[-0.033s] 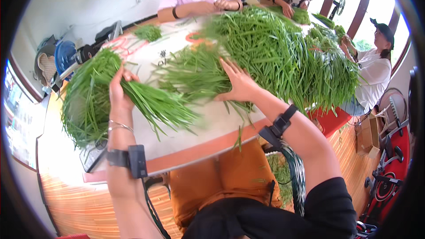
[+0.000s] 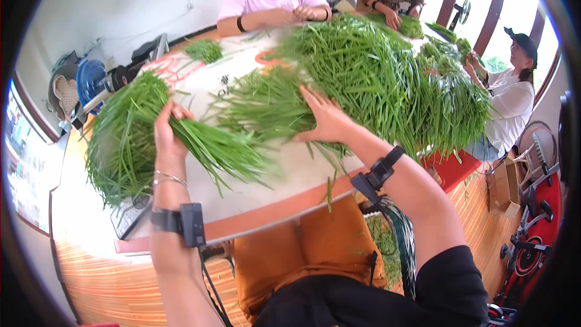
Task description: The person sorts through a bundle of green stalks by hand, picking out individual pieces from a pile and placing them onto a round table.
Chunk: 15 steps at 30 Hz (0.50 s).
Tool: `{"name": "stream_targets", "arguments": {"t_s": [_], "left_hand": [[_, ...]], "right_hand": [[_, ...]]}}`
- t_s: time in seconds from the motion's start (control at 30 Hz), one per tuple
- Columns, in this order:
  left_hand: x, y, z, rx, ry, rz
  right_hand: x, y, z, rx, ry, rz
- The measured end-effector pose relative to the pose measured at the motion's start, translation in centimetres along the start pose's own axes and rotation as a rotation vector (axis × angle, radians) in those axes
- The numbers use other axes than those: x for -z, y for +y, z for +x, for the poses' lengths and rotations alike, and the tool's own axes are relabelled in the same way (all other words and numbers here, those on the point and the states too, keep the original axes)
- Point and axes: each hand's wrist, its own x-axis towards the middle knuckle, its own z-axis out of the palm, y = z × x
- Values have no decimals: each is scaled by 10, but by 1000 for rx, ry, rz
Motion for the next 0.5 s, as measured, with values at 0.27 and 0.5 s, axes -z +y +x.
{"name": "stream_targets", "arguments": {"t_s": [0.27, 0.5], "left_hand": [[1, -10, -4, 165, -122, 21], [1, -17, -3, 299, -168, 84]], "right_hand": [[-23, 17, 48, 70, 229, 87], [52, -15, 89, -100, 98, 869]]}}
